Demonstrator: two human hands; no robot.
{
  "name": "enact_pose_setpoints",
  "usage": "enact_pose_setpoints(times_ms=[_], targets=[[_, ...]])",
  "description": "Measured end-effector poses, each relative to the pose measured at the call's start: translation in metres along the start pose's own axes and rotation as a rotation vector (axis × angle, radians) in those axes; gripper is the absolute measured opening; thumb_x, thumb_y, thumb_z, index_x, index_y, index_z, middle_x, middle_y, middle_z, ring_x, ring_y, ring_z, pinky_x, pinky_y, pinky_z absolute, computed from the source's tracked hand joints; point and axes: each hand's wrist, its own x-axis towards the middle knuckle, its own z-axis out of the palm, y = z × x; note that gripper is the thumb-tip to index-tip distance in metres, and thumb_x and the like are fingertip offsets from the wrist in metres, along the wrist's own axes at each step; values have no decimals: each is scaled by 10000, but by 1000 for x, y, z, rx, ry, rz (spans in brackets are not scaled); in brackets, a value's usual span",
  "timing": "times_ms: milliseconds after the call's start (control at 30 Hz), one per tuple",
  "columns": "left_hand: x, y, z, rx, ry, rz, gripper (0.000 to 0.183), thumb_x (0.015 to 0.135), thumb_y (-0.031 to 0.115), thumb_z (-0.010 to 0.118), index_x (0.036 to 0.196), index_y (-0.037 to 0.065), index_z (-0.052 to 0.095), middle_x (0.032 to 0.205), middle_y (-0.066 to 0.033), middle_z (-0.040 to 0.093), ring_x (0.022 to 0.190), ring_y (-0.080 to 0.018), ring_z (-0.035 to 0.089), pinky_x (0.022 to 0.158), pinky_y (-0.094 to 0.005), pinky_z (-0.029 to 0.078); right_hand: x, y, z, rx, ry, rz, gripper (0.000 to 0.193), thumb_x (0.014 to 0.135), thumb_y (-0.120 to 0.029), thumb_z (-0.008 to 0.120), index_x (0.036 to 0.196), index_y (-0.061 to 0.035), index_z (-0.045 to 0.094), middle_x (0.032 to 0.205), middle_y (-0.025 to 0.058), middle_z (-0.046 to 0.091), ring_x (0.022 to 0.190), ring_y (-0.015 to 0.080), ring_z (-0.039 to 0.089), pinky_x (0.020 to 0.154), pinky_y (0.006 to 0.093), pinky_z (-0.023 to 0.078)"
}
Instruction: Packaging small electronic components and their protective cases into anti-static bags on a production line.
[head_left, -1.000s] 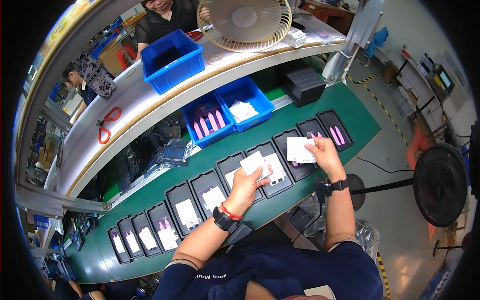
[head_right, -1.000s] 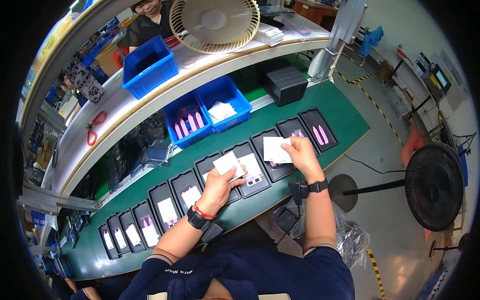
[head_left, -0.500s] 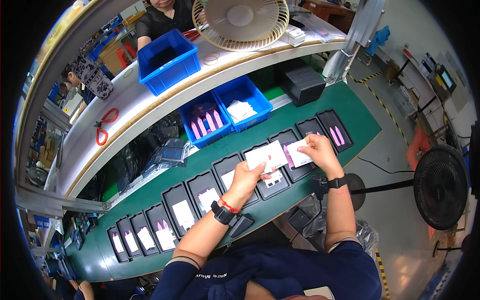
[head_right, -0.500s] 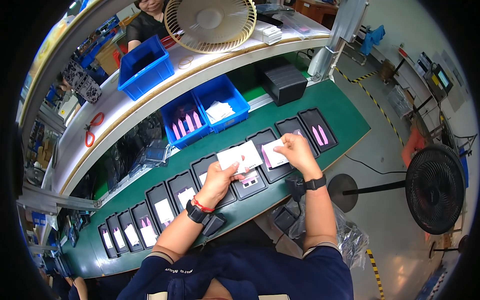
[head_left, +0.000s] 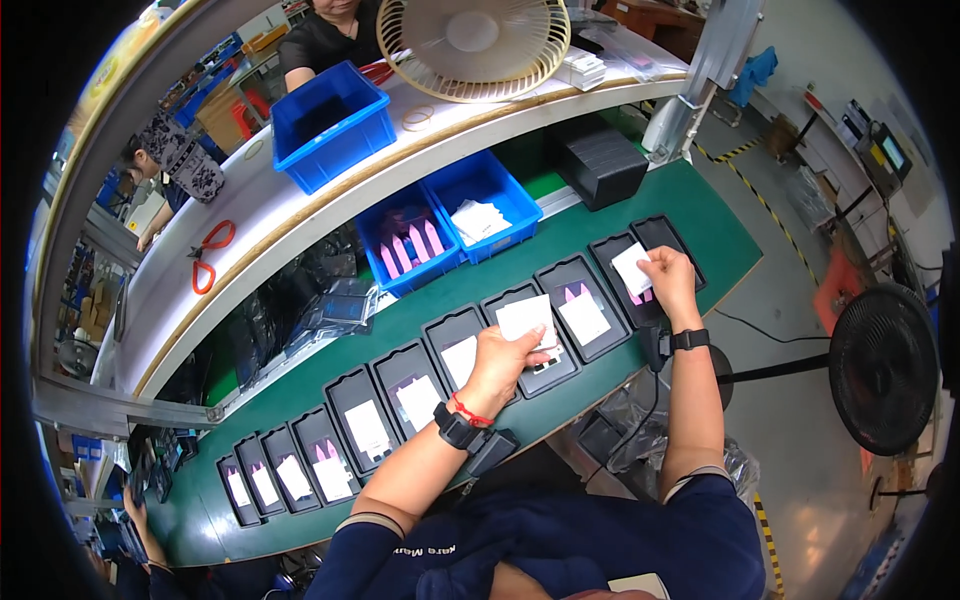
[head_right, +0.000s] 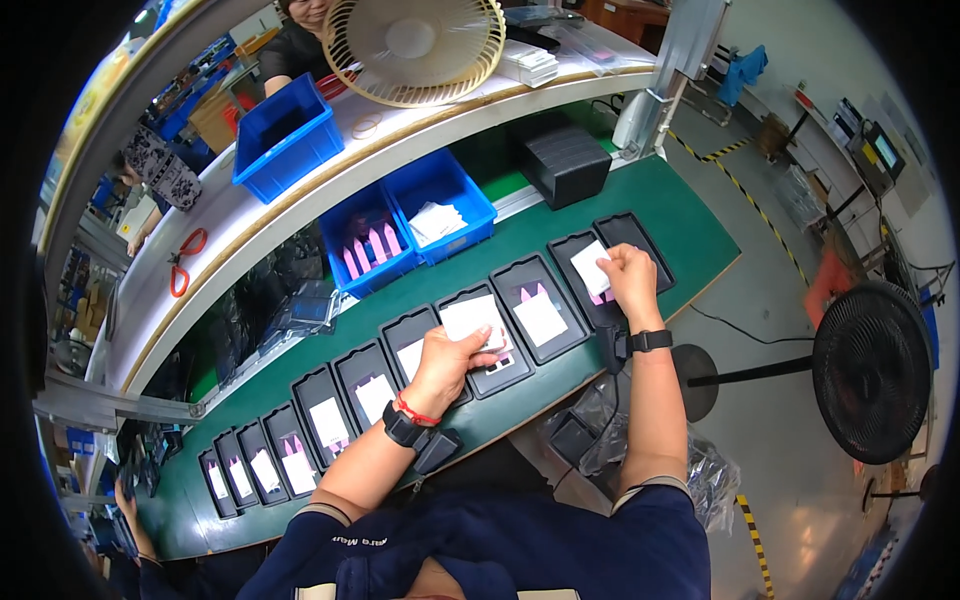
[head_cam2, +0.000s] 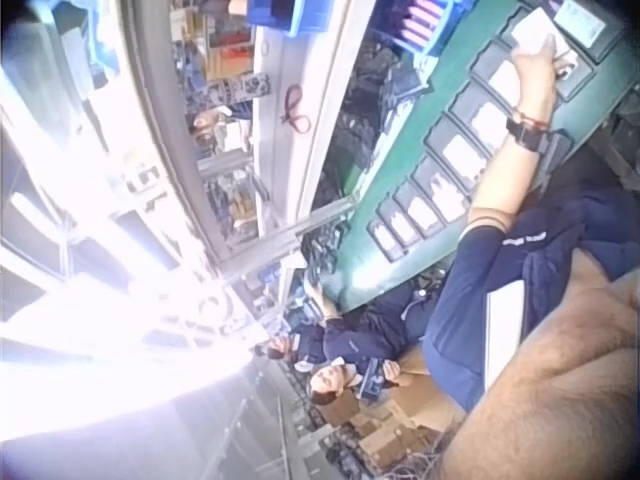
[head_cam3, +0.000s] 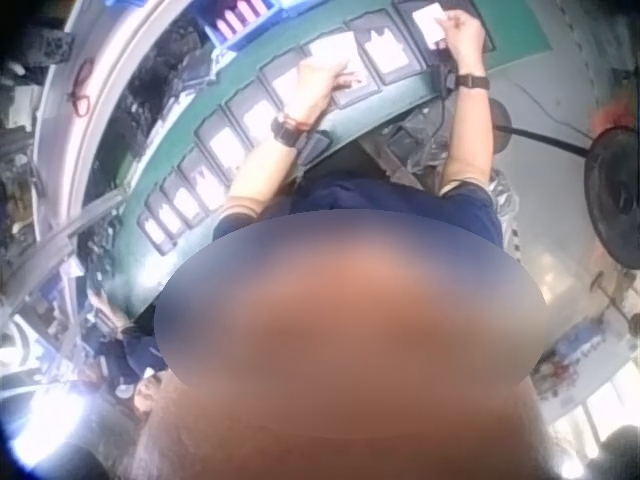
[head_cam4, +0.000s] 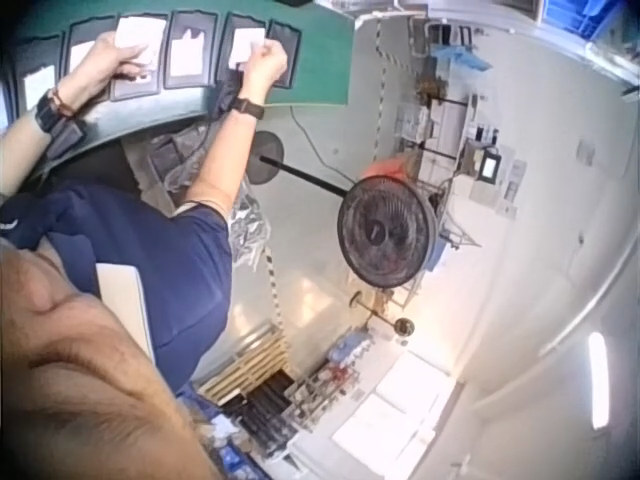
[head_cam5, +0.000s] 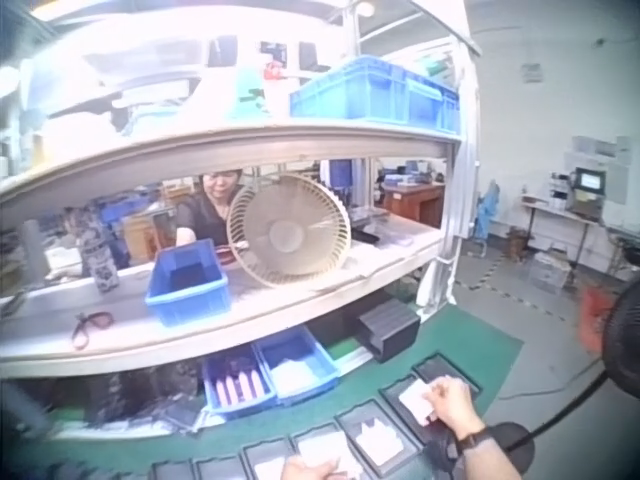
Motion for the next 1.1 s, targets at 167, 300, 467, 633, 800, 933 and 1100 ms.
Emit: enact_pose_setpoints(times_ms=[167,300,467,633,800,933,1100], targets=[[-2,1,-7,14,89,27,223,821,40,668,1023,-39,617,924,-103,655,746,-159,643,564,-222,542,-52,-75,33,-4,136,-347,309,689,-175,762,921,-7,647,846,113,643,788,264,602,716,367,465],[0,-4,1,17,-74,1,202,844,64,651,1023,-26,622,932,-87,653,777,-145,631,601,-242,543,-86,-78,68,658,-279,-142,90,846,-69,628,922,-19,623,806,-2,604,738,70,548,673,217,442],[52,38,-42,563,113,138,197,857,94,616,1018,-20,614,914,-107,669,782,-161,642,665,-305,523,0,-12,-28,568,214,-22,112,916,-82,526,920,5,597,766,27,627,686,77,586,615,224,470],[117,93,-34,826,440,748,451,791,104,634,1219,55,500,883,-210,661,815,-340,648,696,-406,487,59,90,-54,-71,308,-38,111,759,-123,697,780,-25,648,624,79,618,565,123,556,567,290,451],[142,92,-52,1495,702,619,338,829,138,477,1157,111,557,843,-222,634,883,-391,599,806,-531,395,43,67,-14,-267,119,-215,411,664,-210,741,1032,-68,627,1035,119,617,961,283,583,837,369,461],[145,75,-50,1308,673,969,252,712,91,544,961,57,528,885,-192,557,886,-355,531,722,-468,381,26,76,-17,-340,119,-229,425,729,-146,682,1132,-44,593,1109,166,596,1039,331,550,919,387,432],[49,83,-84,1231,171,849,379,727,165,689,1059,5,602,1049,-190,568,1094,-373,483,976,-430,361,14,89,-21,-400,129,-278,388,807,-207,644,1122,4,563,1003,173,573,963,354,545,860,415,426]])
